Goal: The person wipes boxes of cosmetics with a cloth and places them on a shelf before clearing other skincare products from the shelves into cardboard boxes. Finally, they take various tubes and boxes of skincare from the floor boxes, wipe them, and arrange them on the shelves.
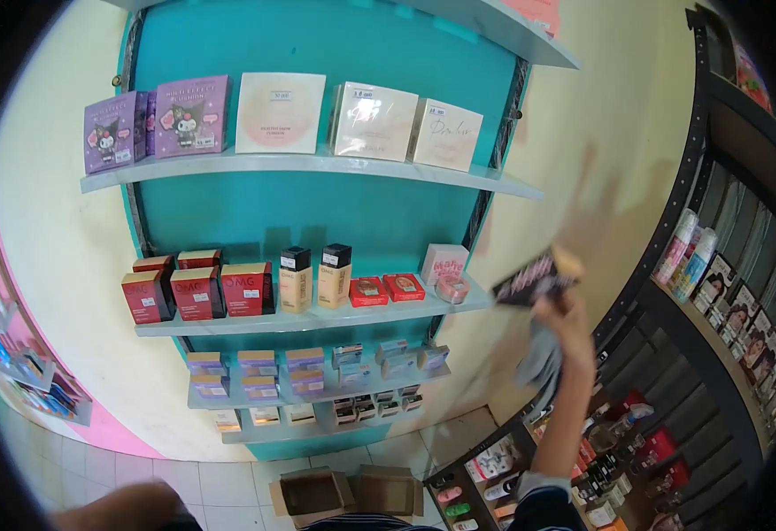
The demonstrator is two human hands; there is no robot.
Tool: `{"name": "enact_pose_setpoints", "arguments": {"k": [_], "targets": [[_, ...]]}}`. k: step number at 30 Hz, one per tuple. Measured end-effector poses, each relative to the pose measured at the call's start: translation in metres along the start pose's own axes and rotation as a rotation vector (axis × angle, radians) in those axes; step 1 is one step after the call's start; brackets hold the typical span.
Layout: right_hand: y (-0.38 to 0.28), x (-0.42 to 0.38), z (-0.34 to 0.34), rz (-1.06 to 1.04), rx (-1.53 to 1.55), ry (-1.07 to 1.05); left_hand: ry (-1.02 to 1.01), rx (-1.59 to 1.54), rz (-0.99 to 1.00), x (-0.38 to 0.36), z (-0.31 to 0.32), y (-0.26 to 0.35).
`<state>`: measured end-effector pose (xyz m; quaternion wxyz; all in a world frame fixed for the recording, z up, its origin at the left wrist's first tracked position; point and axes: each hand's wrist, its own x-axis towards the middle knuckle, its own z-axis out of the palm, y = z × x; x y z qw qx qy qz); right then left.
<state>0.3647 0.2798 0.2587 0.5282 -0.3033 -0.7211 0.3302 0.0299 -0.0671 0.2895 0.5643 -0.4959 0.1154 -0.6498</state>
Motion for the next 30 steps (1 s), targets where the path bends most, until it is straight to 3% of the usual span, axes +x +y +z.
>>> {"name": "enact_pose_setpoints", "arguments": {"k": [1, 3, 6, 7, 9, 12, 16, 23, 30], "targets": [[-0.011, 0.025, -0.013, 0.006, -0.076, 0.021, -0.005, -0.001, 0.010, -0.030, -0.013, 0.006], [-0.032, 0.073, -0.034, 0.002, -0.212, 0.048, -0.210, 0.558, -0.657, -0.085, -0.043, 0.024], [-0.054, 0.135, -0.046, 0.010, -0.183, -0.068, -0.239, 0.878, -1.400, -0.135, -0.029, 0.047], [-0.056, 0.150, -0.047, 0.007, -0.179, -0.064, -0.190, 0.790, -1.573, -0.148, -0.038, 0.064], [-0.053, 0.176, -0.050, 0.023, -0.370, -0.246, -0.277, 0.780, -1.704, -0.159, -0.029, 0.087], [-0.028, 0.209, -0.054, 0.079, -0.336, -0.363, -0.314, 0.688, -1.847, -0.169, -0.033, 0.119], [-0.019, 0.225, -0.046, 0.108, -0.364, -0.366, -0.275, 0.712, -1.964, -0.173, -0.025, 0.140], [-0.022, 0.226, -0.048, 0.108, -0.370, -0.421, -0.276, 0.648, -2.004, -0.180, -0.009, 0.154], [-0.009, 0.241, -0.058, -0.039, -0.386, -0.498, -0.308, 0.618, -2.063, -0.182, 0.009, 0.164]]}}
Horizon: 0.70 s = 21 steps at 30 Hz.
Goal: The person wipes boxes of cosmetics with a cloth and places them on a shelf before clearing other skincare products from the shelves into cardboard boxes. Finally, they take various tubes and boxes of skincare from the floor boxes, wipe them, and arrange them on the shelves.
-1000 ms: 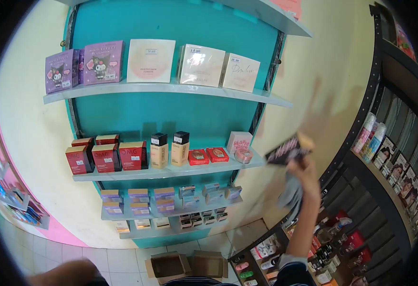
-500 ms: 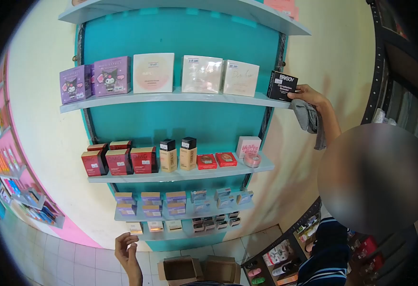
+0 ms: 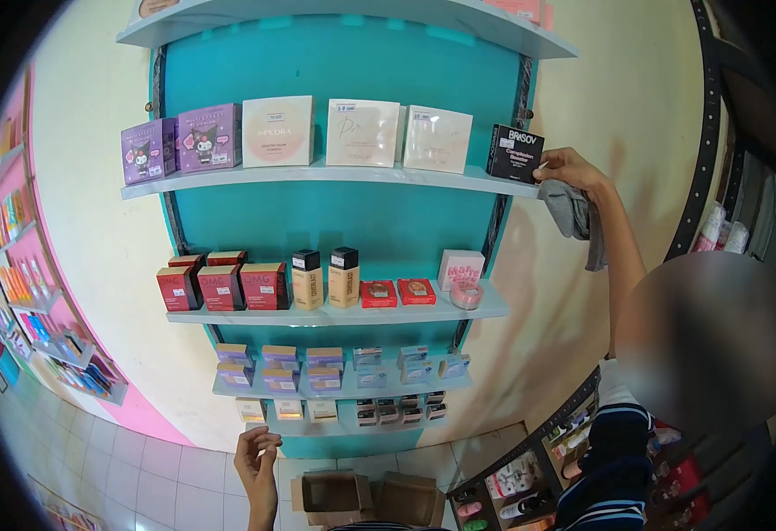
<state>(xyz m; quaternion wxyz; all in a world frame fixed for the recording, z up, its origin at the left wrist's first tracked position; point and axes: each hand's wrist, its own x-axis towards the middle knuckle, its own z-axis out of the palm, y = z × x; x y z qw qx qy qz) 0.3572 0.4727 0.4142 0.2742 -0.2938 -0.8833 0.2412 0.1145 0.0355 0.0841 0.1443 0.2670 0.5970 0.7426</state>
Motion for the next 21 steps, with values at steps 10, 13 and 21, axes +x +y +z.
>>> {"name": "enact_pose_setpoints", "arguments": {"k": [10, 13, 21], "targets": [[-0.002, 0.008, 0.008, -0.046, -0.013, -0.008, 0.028, 0.060, -0.027, -0.022, 0.012, 0.004], [0.002, 0.007, 0.007, -0.080, 0.008, -0.004, 0.046, 0.108, 0.005, -0.026, 0.010, 0.004], [0.003, 0.003, 0.007, -0.123, 0.020, -0.008, 0.025, 0.124, -0.009, -0.031, 0.019, 0.012]]}}
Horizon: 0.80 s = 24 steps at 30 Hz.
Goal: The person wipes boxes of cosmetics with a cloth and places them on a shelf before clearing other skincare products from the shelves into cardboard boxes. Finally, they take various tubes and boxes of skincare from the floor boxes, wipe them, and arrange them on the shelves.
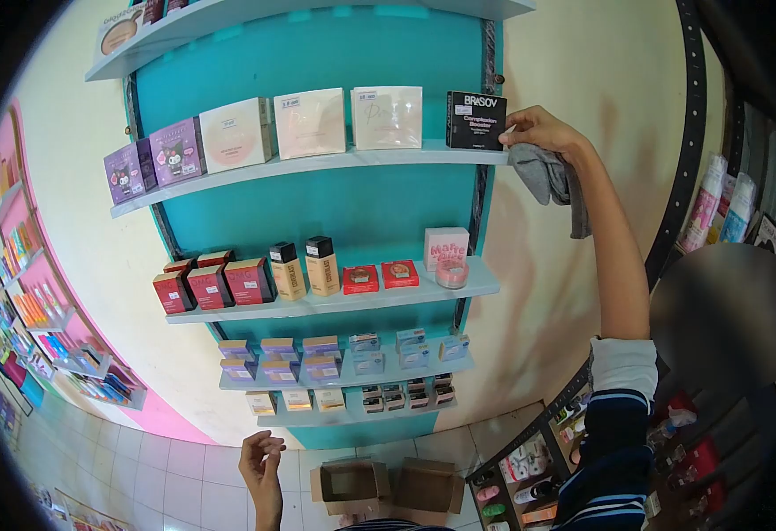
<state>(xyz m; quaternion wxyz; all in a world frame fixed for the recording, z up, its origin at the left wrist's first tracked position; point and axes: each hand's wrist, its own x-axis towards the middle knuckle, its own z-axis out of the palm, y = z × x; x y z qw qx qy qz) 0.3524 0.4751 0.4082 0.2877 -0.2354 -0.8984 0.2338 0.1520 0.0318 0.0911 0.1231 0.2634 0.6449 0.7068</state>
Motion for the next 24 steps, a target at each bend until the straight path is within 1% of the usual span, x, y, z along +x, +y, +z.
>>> {"name": "enact_pose_setpoints", "arguments": {"k": [3, 5, 6, 8, 9, 11, 12, 14, 16, 18, 19, 21, 22, 24], "targets": [[0.004, -0.005, -0.003, 0.001, -0.028, 0.029, -0.032, 0.001, 0.012, -0.001, 0.005, -0.003], [0.002, -0.018, -0.012, 0.055, 0.037, 0.279, -0.040, 0.009, 0.019, -0.002, 0.007, -0.004], [0.006, -0.020, -0.019, 0.052, 0.035, 0.282, -0.042, 0.016, 0.023, -0.002, 0.007, -0.004], [0.018, -0.025, -0.038, 0.123, 0.586, 0.666, -0.033, 0.019, 0.022, -0.003, 0.008, -0.007], [0.022, -0.024, -0.045, 0.123, 0.584, 0.667, -0.023, 0.027, 0.017, -0.004, 0.008, -0.008], [0.030, -0.012, -0.062, 0.274, 0.749, 0.877, -0.014, 0.047, 0.003, -0.004, 0.008, -0.007], [0.040, -0.001, -0.066, 0.275, 0.747, 0.877, -0.004, 0.070, -0.010, -0.004, 0.009, -0.007], [0.065, 0.021, -0.068, 0.216, 0.454, 0.858, -0.012, 0.069, 0.002, -0.004, 0.010, -0.008], [0.035, 0.016, -0.039, 0.205, 0.170, 0.747, -0.020, 0.072, 0.019, -0.003, 0.013, -0.008], [0.039, 0.024, -0.018, -0.012, 0.171, 0.557, -0.024, 0.057, 0.013, -0.002, 0.015, -0.007], [0.034, 0.023, -0.008, 0.010, 0.140, 0.433, -0.025, 0.058, 0.017, -0.001, 0.015, -0.007], [0.042, 0.028, 0.004, -0.028, 0.117, 0.255, -0.015, 0.088, -0.008, -0.001, 0.014, -0.008], [0.042, 0.026, 0.004, -0.029, 0.119, 0.253, -0.013, 0.089, -0.009, -0.001, 0.015, -0.008], [0.037, 0.015, 0.005, 0.019, 0.191, 0.180, -0.025, 0.083, 0.036, -0.002, 0.015, -0.006]]}}
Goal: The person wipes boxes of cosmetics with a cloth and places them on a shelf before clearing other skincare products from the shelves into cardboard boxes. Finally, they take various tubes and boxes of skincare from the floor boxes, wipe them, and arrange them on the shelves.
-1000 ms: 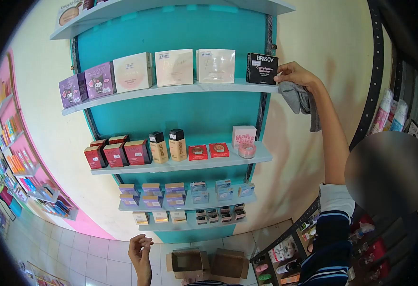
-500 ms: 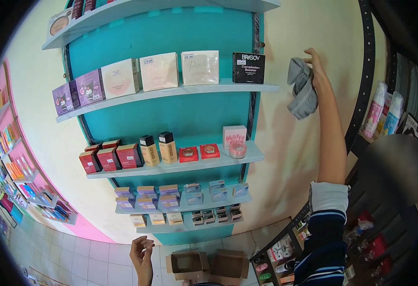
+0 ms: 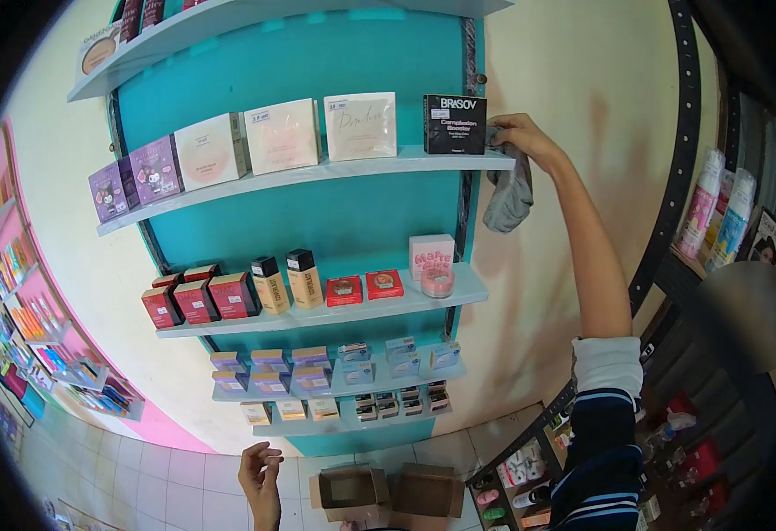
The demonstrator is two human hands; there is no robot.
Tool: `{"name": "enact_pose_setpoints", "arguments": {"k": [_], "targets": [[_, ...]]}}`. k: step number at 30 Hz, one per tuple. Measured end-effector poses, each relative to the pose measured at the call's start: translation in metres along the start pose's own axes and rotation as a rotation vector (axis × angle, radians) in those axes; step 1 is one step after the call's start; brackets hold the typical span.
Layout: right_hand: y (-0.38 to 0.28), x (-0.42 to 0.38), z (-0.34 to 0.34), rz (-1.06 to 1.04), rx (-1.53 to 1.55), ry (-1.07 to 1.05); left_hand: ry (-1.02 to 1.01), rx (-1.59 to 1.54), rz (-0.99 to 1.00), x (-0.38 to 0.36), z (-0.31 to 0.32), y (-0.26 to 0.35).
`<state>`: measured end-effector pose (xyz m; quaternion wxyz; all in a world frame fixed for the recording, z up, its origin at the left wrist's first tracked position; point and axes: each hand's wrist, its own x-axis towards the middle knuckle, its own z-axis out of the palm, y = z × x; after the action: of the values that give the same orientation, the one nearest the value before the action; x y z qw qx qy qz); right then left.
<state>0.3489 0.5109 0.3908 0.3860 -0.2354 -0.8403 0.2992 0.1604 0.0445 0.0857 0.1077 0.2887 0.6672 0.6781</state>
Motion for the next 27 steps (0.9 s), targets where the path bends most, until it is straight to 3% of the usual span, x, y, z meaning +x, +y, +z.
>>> {"name": "enact_pose_setpoints", "arguments": {"k": [4, 11, 15, 17, 19, 21, 23, 25, 27], "targets": [[-0.003, -0.020, -0.013, -0.043, 0.045, -0.110, 0.029, -0.008, -0.049, 0.002, -0.009, -0.011], [0.002, -0.030, -0.003, -0.009, 0.072, -0.051, -0.044, 0.029, -0.057, 0.004, -0.010, -0.012], [0.027, -0.054, -0.010, -0.056, 0.228, 0.074, -0.053, -0.010, -0.020, 0.002, -0.016, -0.013], [0.047, -0.080, -0.004, 0.012, 0.185, 0.356, -0.001, -0.014, -0.052, -0.003, -0.023, -0.013], [0.072, -0.102, 0.022, 0.021, -0.032, 0.515, 0.020, -0.010, -0.066, -0.003, -0.033, -0.020], [0.089, -0.113, 0.054, 0.055, -0.239, 0.543, 0.041, -0.005, -0.084, -0.007, -0.037, -0.022], [0.109, -0.109, 0.084, 0.015, -0.195, 0.460, 0.030, 0.035, -0.096, -0.004, -0.036, -0.015], [0.128, -0.102, 0.108, -0.139, -0.361, 0.383, 0.010, 0.038, -0.095, -0.002, -0.034, -0.016], [0.138, -0.104, 0.132, -0.146, -0.403, 0.277, -0.024, -0.007, -0.042, 0.000, -0.033, -0.017]]}}
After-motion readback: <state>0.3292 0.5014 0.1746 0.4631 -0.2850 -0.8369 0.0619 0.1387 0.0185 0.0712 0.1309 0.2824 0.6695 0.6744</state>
